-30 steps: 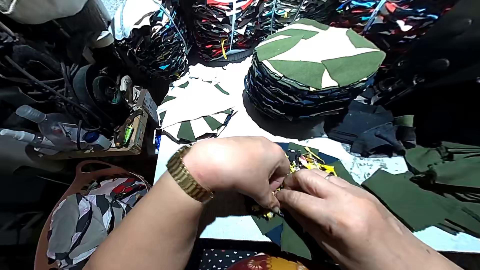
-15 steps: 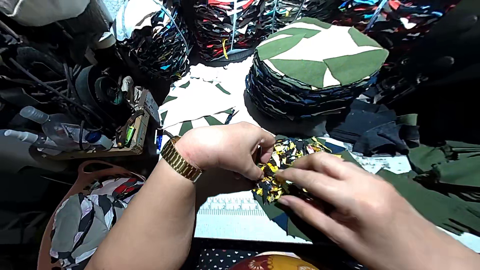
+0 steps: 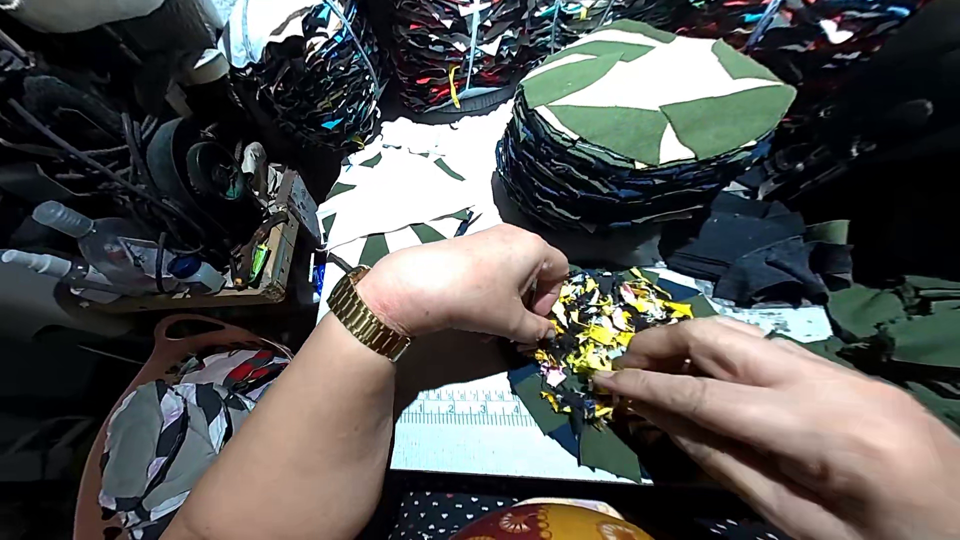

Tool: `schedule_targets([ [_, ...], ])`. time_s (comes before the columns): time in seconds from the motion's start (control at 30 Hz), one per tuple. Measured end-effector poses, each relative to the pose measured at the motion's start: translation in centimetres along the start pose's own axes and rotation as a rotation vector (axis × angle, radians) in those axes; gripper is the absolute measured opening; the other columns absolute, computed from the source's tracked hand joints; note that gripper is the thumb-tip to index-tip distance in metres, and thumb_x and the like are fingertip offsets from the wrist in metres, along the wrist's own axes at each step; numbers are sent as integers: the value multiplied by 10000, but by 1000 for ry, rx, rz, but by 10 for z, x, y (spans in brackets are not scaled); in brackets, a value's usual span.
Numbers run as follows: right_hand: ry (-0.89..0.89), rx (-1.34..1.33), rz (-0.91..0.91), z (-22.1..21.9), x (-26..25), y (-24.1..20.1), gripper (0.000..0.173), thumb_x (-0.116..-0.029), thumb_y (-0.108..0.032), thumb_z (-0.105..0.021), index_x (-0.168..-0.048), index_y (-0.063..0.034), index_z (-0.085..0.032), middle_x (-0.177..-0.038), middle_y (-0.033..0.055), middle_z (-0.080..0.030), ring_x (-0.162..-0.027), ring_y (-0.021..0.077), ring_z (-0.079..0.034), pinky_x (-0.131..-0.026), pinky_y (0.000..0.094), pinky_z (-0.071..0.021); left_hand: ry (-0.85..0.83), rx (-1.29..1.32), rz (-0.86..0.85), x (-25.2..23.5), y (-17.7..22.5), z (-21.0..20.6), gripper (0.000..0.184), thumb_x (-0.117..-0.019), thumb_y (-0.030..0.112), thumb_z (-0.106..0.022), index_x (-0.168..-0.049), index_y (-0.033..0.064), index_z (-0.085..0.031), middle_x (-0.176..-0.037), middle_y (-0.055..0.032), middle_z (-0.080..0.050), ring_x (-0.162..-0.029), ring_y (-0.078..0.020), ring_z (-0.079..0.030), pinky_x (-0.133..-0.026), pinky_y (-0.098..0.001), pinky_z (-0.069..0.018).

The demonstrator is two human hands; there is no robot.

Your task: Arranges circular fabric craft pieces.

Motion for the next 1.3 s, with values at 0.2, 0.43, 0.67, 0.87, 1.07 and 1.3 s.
schedule_targets([
  [0.2,109,72,5,-12,-4,-2,187,-960,-207,-587,-968,-171,-771,-863,-29,-613,-779,98,-603,-639,264,-509,-14,-21,-74,-4,7,-8,167,-859,148,-829,-851,61,-687,-652,14,-592,-572,-49,-534,-530,-220,-441],
  [0.43,172,160,65,-29,-13,-11,213,-962,-106,-553,-957,-132,-765,-834,13,-611,-786,179,-608,-637,338,-502,-89,-149,61,-6,6,-14,217,-840,230,-859,-903,103,-695,-677,35,-603,-605,-55,-552,-560,-255,-469],
  [0.67,89,-51,-78,31,8,9,245,-971,-192,-572,-1100,-176,-780,-1054,-9,-658,-906,70,-638,-734,252,-568,29,-25,-132,-2,18,-4,146,-863,139,-823,-911,78,-699,-671,24,-608,-579,-43,-546,-528,-210,-459],
  [0.87,86,75,-101,6,20,12,259,-990,-300,-583,-1086,-165,-782,-962,-11,-644,-831,78,-619,-674,245,-528,47,-98,-220,-9,30,-20,194,-859,213,-834,-1005,117,-748,-735,38,-660,-636,-50,-585,-577,-257,-501],
  [1.07,109,34,-34,0,27,9,215,-969,-176,-568,-1015,-192,-777,-916,-35,-621,-824,57,-600,-675,210,-502,36,-262,-297,-11,47,-38,49,-922,216,-751,-917,172,-771,-775,59,-685,-735,-76,-638,-653,-327,-522],
  [1.3,95,0,-112,10,40,22,167,-958,-258,-597,-942,-157,-729,-884,-61,-675,-813,22,-647,-706,197,-559,-61,-267,-295,-8,57,-47,113,-921,248,-753,-856,157,-769,-702,60,-654,-669,-64,-608,-591,-294,-486],
])
Point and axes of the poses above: each hand's wrist, its own x-axis away from the middle knuckle, its own z-axis out of the back of the hand, y = z × x, the point moved 6 cm from there along -x, towards the middle knuckle
